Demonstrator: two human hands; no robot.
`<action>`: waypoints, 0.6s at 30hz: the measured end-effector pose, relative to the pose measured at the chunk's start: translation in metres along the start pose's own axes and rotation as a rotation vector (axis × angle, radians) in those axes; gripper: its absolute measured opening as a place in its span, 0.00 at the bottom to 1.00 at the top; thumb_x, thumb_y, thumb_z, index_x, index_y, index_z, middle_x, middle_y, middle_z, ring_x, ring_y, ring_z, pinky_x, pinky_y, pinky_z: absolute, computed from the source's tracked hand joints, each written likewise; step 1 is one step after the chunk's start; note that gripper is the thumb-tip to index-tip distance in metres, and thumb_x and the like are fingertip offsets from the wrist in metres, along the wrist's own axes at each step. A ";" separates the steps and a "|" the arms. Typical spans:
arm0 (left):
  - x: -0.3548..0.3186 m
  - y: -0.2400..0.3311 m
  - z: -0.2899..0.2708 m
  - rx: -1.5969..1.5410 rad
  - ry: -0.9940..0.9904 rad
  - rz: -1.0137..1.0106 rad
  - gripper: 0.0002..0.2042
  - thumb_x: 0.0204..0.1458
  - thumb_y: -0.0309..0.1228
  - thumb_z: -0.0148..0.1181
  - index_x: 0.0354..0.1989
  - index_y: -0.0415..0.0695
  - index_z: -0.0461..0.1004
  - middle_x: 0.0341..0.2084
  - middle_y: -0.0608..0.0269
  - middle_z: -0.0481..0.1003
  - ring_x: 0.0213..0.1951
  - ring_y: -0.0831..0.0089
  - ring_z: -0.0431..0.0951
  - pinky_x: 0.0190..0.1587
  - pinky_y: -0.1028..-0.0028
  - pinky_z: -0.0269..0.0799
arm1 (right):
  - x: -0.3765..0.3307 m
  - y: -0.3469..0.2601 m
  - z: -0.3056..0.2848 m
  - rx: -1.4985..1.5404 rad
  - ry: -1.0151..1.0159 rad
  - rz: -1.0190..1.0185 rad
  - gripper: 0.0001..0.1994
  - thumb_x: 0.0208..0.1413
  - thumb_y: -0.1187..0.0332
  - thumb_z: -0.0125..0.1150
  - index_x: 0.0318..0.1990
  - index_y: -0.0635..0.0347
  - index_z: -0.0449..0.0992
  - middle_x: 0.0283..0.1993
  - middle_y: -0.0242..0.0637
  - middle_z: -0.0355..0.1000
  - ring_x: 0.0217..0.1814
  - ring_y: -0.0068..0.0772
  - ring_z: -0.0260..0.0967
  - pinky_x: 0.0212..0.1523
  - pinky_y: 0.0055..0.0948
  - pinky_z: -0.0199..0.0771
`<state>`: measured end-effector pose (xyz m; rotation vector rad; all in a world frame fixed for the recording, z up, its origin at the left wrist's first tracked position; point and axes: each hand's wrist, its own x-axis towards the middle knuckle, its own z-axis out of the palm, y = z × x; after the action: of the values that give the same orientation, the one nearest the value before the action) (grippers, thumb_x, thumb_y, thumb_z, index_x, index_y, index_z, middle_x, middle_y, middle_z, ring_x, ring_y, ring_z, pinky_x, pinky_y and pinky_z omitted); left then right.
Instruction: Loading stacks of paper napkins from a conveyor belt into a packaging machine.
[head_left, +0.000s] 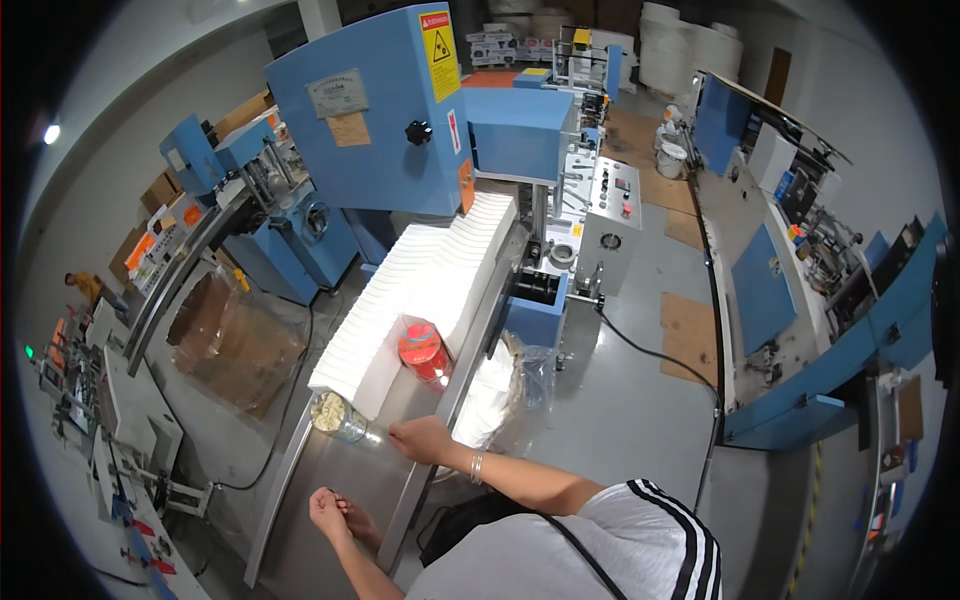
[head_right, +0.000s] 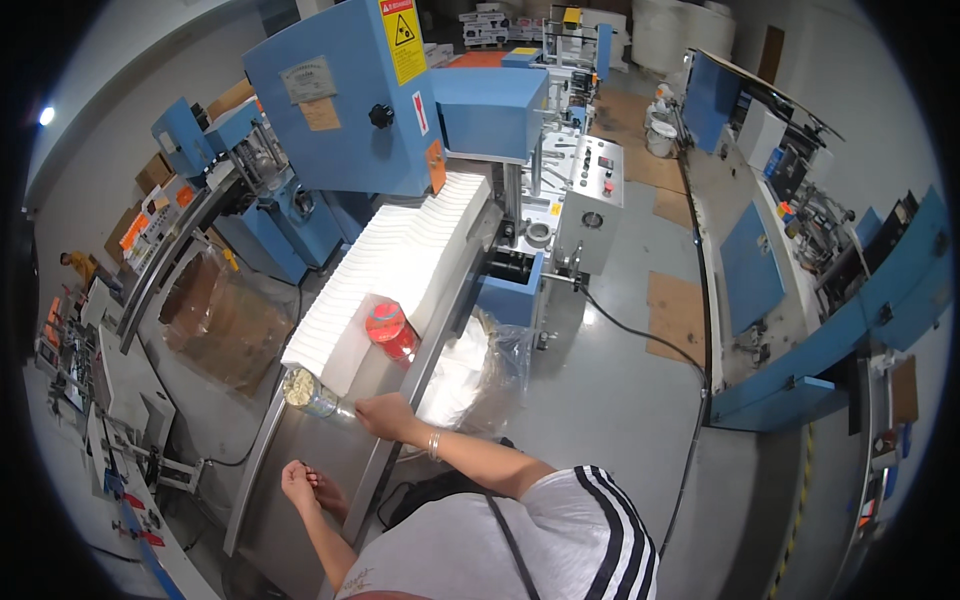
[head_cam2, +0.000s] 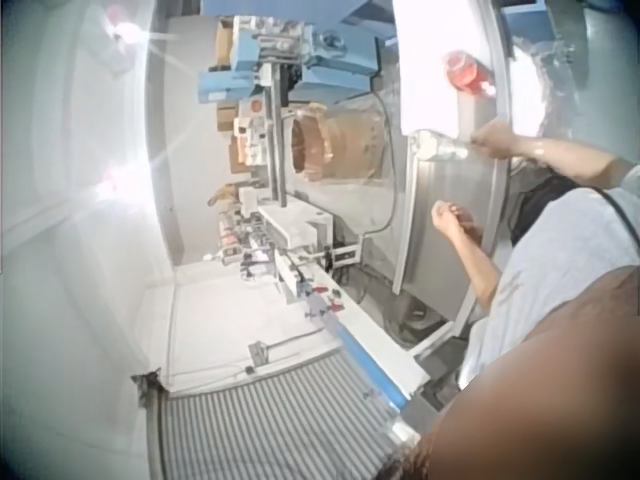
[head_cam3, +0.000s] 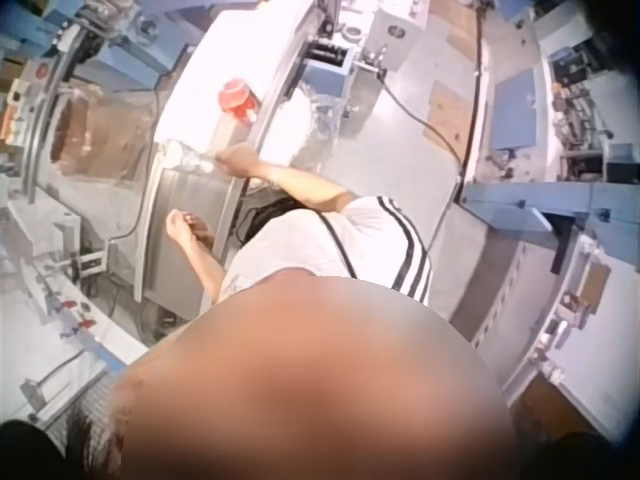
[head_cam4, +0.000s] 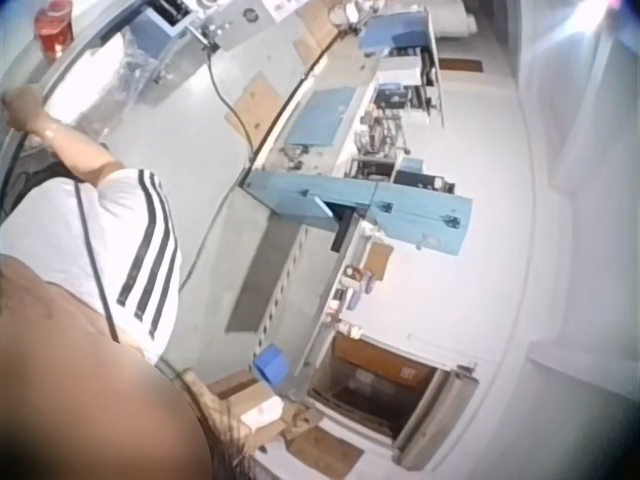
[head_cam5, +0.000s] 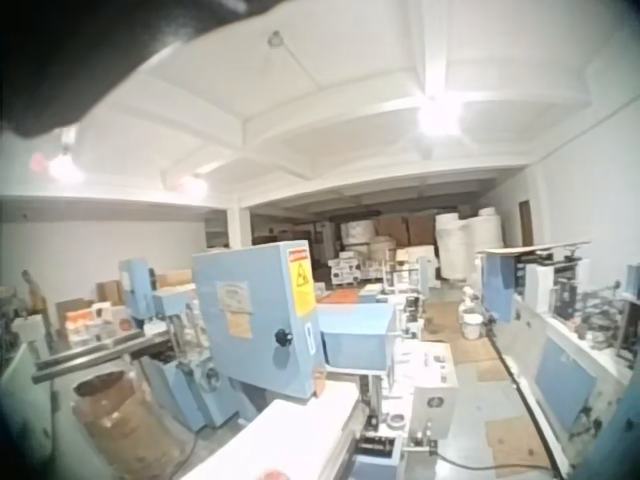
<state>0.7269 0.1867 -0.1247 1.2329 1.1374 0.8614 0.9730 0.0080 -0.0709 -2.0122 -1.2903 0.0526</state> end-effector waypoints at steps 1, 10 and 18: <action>0.000 0.000 0.000 -0.002 0.004 0.002 0.03 0.63 0.25 0.52 0.40 0.40 0.72 0.21 0.66 0.73 0.17 0.83 0.68 0.16 0.83 0.66 | 0.000 0.000 0.000 0.007 -0.002 -0.002 0.09 0.58 0.59 0.57 0.34 0.52 0.77 0.25 0.41 0.75 0.28 0.50 0.75 0.28 0.47 0.72; -0.004 -0.001 -0.001 0.001 0.053 -0.002 0.04 0.64 0.26 0.52 0.40 0.41 0.73 0.21 0.67 0.74 0.17 0.83 0.69 0.17 0.83 0.66 | 0.006 0.003 0.001 0.005 -0.166 0.016 0.10 0.58 0.58 0.56 0.35 0.52 0.78 0.26 0.41 0.76 0.29 0.50 0.76 0.30 0.48 0.73; -0.007 0.004 -0.005 -0.032 0.122 -0.009 0.04 0.64 0.26 0.52 0.39 0.42 0.72 0.21 0.65 0.74 0.17 0.81 0.71 0.18 0.82 0.67 | 0.032 0.020 -0.008 0.016 -0.733 -0.103 0.14 0.52 0.53 0.59 0.35 0.51 0.82 0.33 0.41 0.80 0.37 0.49 0.78 0.38 0.47 0.77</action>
<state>0.7203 0.1818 -0.1196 1.1609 1.2207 0.9556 1.0079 0.0245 -0.0662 -1.9742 -1.8159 0.8104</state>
